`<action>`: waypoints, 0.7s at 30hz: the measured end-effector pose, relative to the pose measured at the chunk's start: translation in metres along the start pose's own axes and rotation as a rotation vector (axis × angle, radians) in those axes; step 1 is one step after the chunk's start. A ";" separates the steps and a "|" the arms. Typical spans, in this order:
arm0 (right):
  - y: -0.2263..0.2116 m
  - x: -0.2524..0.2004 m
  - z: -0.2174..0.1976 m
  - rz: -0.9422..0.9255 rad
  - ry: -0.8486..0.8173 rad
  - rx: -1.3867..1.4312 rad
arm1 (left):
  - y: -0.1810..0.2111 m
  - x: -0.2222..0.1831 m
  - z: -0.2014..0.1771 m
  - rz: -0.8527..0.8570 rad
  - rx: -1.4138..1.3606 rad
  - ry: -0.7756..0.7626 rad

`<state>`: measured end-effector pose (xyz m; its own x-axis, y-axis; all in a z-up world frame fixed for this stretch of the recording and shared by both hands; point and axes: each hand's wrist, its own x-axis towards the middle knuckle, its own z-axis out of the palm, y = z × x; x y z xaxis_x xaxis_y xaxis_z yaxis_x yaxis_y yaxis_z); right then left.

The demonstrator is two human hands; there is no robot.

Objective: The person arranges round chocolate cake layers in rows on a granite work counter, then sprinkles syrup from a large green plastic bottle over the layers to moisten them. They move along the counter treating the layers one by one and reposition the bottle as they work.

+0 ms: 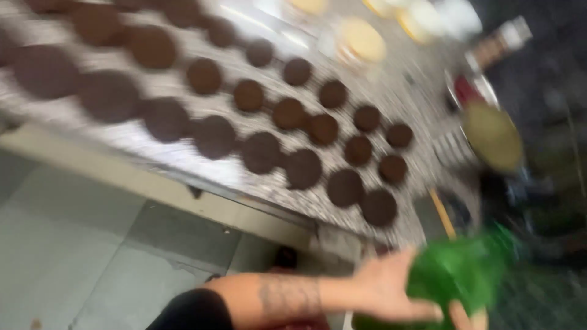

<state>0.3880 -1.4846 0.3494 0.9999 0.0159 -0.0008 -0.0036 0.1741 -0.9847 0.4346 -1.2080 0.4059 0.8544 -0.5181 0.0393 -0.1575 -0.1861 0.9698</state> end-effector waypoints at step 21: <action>-0.049 0.291 -0.037 1.020 -0.077 -0.485 | -0.080 0.210 0.053 -0.765 -1.450 -0.098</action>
<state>0.6792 -1.5245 0.3907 0.5302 -0.0046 -0.8478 -0.7936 -0.3545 -0.4944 0.6005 -1.3462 0.3237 0.4694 -0.7370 -0.4863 0.8770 0.4533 0.1595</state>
